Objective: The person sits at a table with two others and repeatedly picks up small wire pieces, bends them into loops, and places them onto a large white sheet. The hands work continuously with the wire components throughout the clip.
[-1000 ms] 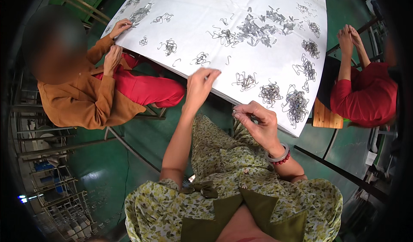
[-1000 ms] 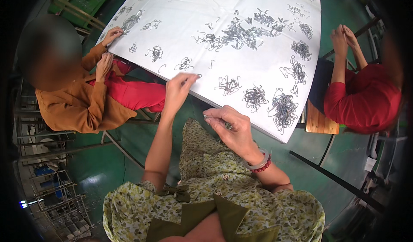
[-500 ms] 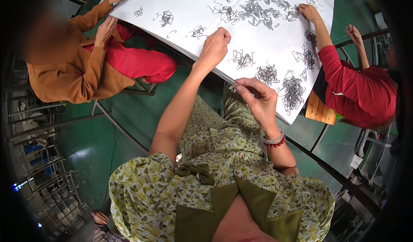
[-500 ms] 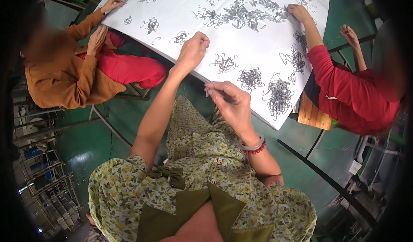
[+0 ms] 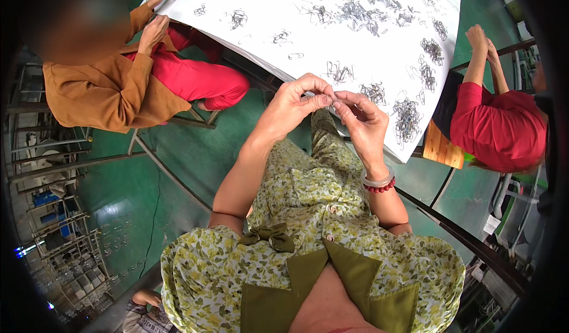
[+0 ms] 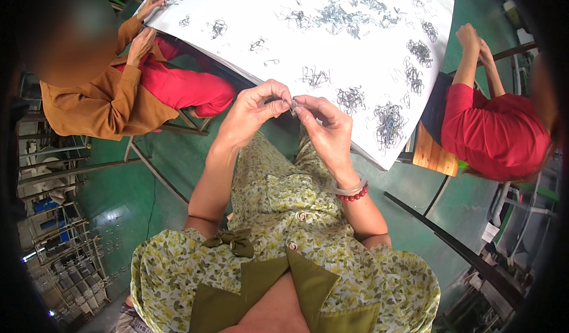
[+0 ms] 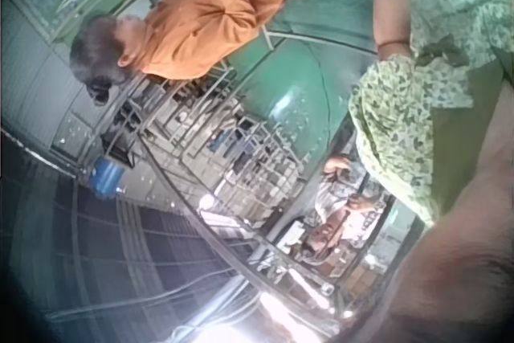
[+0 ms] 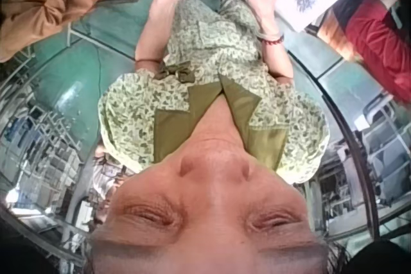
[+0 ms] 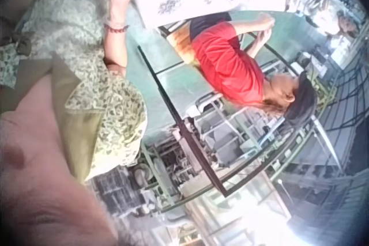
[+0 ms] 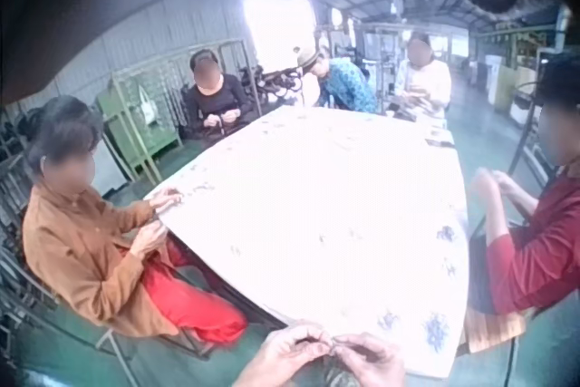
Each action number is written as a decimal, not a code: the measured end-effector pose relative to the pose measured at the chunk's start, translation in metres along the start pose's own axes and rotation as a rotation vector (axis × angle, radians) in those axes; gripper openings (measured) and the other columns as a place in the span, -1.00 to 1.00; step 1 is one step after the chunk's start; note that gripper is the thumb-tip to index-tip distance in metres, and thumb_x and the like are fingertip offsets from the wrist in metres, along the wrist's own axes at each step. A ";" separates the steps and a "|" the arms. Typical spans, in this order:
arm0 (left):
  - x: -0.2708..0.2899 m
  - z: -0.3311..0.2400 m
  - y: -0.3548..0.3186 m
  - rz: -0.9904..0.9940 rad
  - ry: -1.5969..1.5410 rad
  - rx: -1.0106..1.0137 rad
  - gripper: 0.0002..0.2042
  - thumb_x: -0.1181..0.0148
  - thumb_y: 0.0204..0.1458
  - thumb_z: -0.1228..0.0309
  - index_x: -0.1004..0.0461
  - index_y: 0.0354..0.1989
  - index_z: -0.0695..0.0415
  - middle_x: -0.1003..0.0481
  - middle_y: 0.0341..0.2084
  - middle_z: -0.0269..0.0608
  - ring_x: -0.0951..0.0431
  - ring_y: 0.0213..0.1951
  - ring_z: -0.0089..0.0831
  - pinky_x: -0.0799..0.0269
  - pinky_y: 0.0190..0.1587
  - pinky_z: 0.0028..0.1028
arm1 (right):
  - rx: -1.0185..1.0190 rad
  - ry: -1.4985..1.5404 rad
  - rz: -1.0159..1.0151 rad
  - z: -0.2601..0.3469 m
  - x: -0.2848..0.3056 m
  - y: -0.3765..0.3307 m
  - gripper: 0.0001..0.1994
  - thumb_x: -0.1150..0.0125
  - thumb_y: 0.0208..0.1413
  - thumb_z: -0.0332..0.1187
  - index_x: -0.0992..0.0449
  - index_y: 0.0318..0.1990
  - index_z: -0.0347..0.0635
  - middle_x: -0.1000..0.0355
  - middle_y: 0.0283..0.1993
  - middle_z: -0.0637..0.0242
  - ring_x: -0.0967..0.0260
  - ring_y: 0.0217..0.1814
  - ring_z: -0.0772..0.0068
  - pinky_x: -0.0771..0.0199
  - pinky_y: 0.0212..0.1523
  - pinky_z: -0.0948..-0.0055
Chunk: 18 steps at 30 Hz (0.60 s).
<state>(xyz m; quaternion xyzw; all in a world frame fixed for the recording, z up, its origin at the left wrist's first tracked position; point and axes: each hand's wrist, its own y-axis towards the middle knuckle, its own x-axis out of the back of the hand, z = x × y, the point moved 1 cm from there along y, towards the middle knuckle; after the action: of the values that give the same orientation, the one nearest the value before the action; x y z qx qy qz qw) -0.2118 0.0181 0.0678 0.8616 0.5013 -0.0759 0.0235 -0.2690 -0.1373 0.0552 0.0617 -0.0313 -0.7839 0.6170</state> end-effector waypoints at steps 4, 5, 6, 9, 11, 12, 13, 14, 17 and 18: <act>0.001 0.004 0.002 -0.013 0.007 -0.035 -0.94 -0.21 0.08 0.50 -0.50 -0.31 0.21 -0.45 -0.38 -0.40 -0.41 -0.23 -0.61 -0.34 -0.11 -0.56 | 0.038 -0.145 0.061 0.004 0.002 0.000 -0.85 -0.26 0.04 -0.62 -0.60 -0.21 -0.31 -0.54 -0.30 0.36 -0.37 -0.37 0.70 -0.37 -0.39 0.70; 0.001 0.001 0.004 -0.016 0.031 -0.048 -0.93 -0.21 0.08 0.49 -0.50 -0.31 0.22 -0.46 -0.37 -0.39 -0.42 -0.22 -0.60 -0.35 -0.10 -0.55 | 0.078 -0.210 0.074 0.002 0.004 0.000 -0.84 -0.27 0.03 -0.62 -0.60 -0.21 -0.31 -0.54 -0.31 0.36 -0.37 -0.36 0.69 -0.38 -0.37 0.69; 0.000 0.000 -0.001 -0.059 0.121 -0.029 -0.92 -0.19 0.09 0.50 -0.50 -0.30 0.24 -0.48 -0.36 -0.36 -0.44 -0.22 -0.59 -0.36 -0.09 -0.54 | 0.119 -0.276 0.085 0.000 0.006 -0.002 -0.84 -0.27 0.03 -0.62 -0.60 -0.20 -0.31 -0.53 -0.31 0.36 -0.38 -0.34 0.68 -0.39 -0.35 0.68; -0.008 0.001 -0.006 -0.180 0.222 -0.097 -0.89 -0.15 0.12 0.50 -0.49 -0.27 0.31 -0.55 -0.37 -0.25 -0.51 -0.26 -0.56 -0.42 -0.15 -0.54 | 0.070 -0.194 0.103 -0.001 0.004 0.000 -0.80 -0.27 -0.01 -0.62 -0.62 -0.19 -0.25 -0.56 -0.34 0.27 -0.47 -0.30 0.56 -0.48 -0.27 0.59; -0.009 -0.001 -0.012 -0.228 0.270 -0.125 -0.90 -0.14 0.12 0.51 -0.49 -0.28 0.31 -0.57 -0.36 -0.22 -0.53 -0.28 -0.55 -0.43 -0.16 -0.53 | 0.170 -0.226 0.091 0.006 0.004 0.011 -0.80 -0.27 -0.01 -0.63 -0.62 -0.20 -0.25 -0.56 -0.33 0.27 -0.48 -0.30 0.54 -0.48 -0.27 0.59; -0.011 0.000 -0.011 -0.237 0.234 -0.136 -0.91 -0.13 0.13 0.53 -0.49 -0.29 0.30 -0.58 -0.36 -0.22 -0.53 -0.29 -0.56 -0.43 -0.17 -0.54 | 0.152 -0.207 0.049 0.005 0.010 0.019 -0.81 -0.28 -0.01 -0.61 -0.62 -0.21 -0.26 -0.56 -0.33 0.27 -0.48 -0.30 0.54 -0.49 -0.27 0.57; -0.010 0.001 -0.012 -0.252 0.201 -0.139 -0.92 -0.11 0.13 0.54 -0.49 -0.29 0.30 -0.58 -0.36 -0.22 -0.53 -0.29 -0.56 -0.43 -0.18 -0.54 | 0.163 -0.259 0.023 0.002 0.017 0.031 -0.82 -0.28 -0.01 -0.60 -0.62 -0.20 -0.29 -0.57 -0.31 0.24 -0.49 -0.30 0.53 -0.48 -0.27 0.54; -0.009 0.002 -0.012 -0.248 0.238 -0.161 -0.93 -0.11 0.13 0.56 -0.49 -0.29 0.31 -0.59 -0.36 -0.22 -0.53 -0.29 -0.57 -0.44 -0.18 -0.54 | 0.117 -0.304 0.005 -0.001 0.030 0.045 -0.83 -0.25 0.02 -0.59 -0.61 -0.20 -0.29 -0.57 -0.31 0.23 -0.49 -0.31 0.52 -0.48 -0.27 0.53; -0.004 0.006 -0.013 -0.284 0.261 -0.144 -0.94 -0.13 0.11 0.58 -0.48 -0.29 0.31 -0.59 -0.37 -0.23 -0.54 -0.29 -0.57 -0.44 -0.17 -0.55 | 0.011 -0.468 -0.024 -0.014 0.067 0.115 -0.82 -0.16 0.09 -0.54 -0.60 -0.17 -0.30 -0.58 -0.34 0.17 -0.53 -0.34 0.44 -0.48 -0.27 0.48; -0.004 0.008 -0.012 -0.289 0.255 -0.126 -0.94 -0.15 0.11 0.57 -0.48 -0.28 0.31 -0.59 -0.37 -0.24 -0.54 -0.29 -0.58 -0.44 -0.17 -0.55 | 0.029 -0.542 -0.056 -0.032 0.083 0.143 -0.82 -0.14 0.11 -0.51 -0.59 -0.16 -0.34 -0.58 -0.37 0.19 -0.48 -0.39 0.48 -0.46 -0.33 0.52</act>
<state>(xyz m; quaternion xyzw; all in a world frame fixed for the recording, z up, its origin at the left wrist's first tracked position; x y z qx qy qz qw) -0.2250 0.0192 0.0606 0.7802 0.6224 0.0630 0.0025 -0.1462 -0.2512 0.0368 -0.1407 -0.2047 -0.7880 0.5634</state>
